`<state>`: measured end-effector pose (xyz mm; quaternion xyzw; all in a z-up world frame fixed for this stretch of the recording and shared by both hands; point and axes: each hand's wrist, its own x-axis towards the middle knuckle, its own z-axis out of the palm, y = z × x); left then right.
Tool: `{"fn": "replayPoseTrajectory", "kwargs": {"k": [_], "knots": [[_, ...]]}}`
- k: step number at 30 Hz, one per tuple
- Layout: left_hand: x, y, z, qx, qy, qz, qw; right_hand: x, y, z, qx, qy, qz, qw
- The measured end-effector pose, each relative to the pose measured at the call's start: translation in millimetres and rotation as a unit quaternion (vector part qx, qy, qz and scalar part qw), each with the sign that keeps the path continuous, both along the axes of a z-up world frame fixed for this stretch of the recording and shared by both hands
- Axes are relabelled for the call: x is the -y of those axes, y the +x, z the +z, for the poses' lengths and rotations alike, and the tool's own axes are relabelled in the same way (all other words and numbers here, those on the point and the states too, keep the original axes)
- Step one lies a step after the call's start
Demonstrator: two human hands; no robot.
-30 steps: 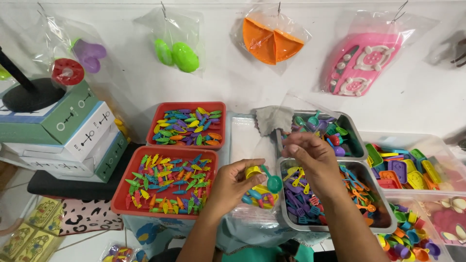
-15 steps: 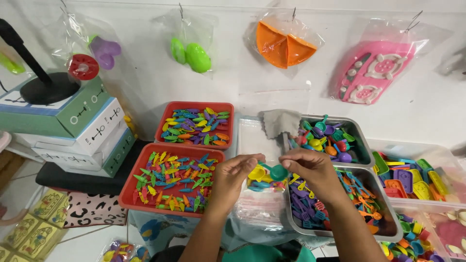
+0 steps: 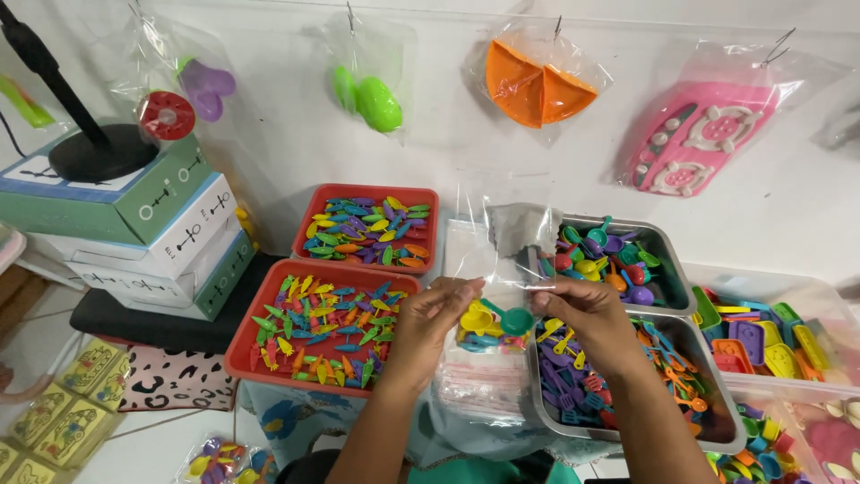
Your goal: Packing small colorful plastic toy pieces into clear plastic bags from sorting trays.
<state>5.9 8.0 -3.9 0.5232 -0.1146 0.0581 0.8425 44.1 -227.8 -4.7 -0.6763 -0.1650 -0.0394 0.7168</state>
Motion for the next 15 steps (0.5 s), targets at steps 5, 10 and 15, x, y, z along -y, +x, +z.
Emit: {"fn": "replayPoseTrajectory", "kwargs": {"k": [5, 10, 15], "knots": [[0.3, 1.7, -2.4, 0.004, 0.001, 0.017, 1.0, 3.5, 0.9, -1.4, -0.007, -0.008, -0.004, 1.0], [-3.1, 2.8, -2.6, 0.011, 0.022, 0.061, 0.998, -1.8, -3.5, 10.4, -0.009, -0.026, -0.012, 1.0], [-5.6, 0.6, 4.2, 0.024, 0.067, 0.128, 0.989, -7.6, -10.6, 24.8, -0.01, -0.053, -0.055, 0.997]]}}
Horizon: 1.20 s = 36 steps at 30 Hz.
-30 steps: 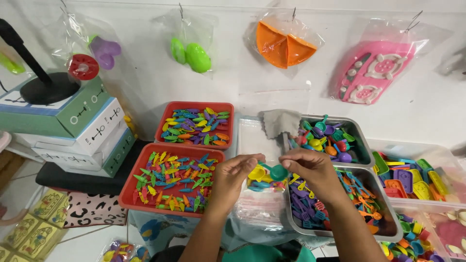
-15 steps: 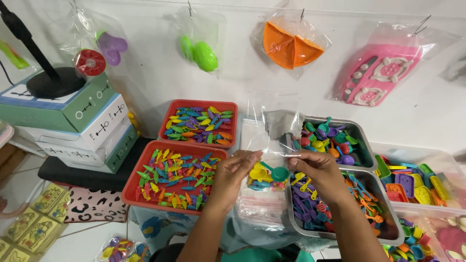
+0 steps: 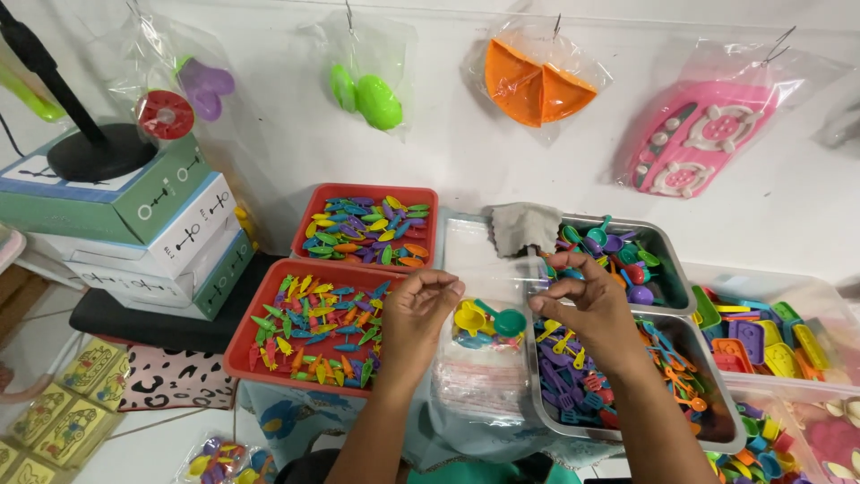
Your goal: Packing small colorful plastic toy pieces into clear plastic bags from sorting trays.
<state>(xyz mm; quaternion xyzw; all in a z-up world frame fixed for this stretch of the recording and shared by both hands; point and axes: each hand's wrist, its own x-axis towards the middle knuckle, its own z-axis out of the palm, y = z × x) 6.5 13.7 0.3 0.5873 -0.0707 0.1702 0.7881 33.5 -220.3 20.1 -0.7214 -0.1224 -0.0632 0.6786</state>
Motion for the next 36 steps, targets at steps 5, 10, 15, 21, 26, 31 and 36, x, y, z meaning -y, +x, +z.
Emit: {"fn": "replayPoseTrajectory", "kwargs": {"k": [5, 10, 15, 21, 26, 31, 36], "knots": [[-2.2, -3.2, 9.3, 0.028, 0.055, 0.035, 0.998, -1.8, -4.0, 7.8, -0.01, -0.038, -0.022, 0.999], [-1.2, -10.0, 26.4, 0.102, 0.148, 0.078, 0.981, 1.5, -4.3, 8.6, 0.034, -0.077, -0.042, 0.996], [3.0, -9.4, 19.5, 0.083, 0.098, 0.025, 0.991, -0.9, -7.7, 9.8, 0.124, -0.048, -0.014, 0.991], [7.6, -8.6, 16.2, 0.073, 0.017, -0.036, 0.997, 3.6, -5.7, 3.0, 0.159, 0.018, -0.015, 0.987], [14.1, -4.3, 5.6, 0.074, -0.045, -0.066, 0.994, -0.7, -11.0, 9.7, 0.145, 0.07, -0.013, 0.987], [26.0, -2.4, -4.2, 0.071, -0.093, -0.099, 0.988, 4.6, -8.2, 4.3, 0.173, 0.087, -0.015, 0.981], [37.7, -1.9, -29.8, -0.006, -0.148, -0.293, 0.945, 8.5, -8.9, 0.0, 0.172, 0.152, -0.064, 0.971]]}}
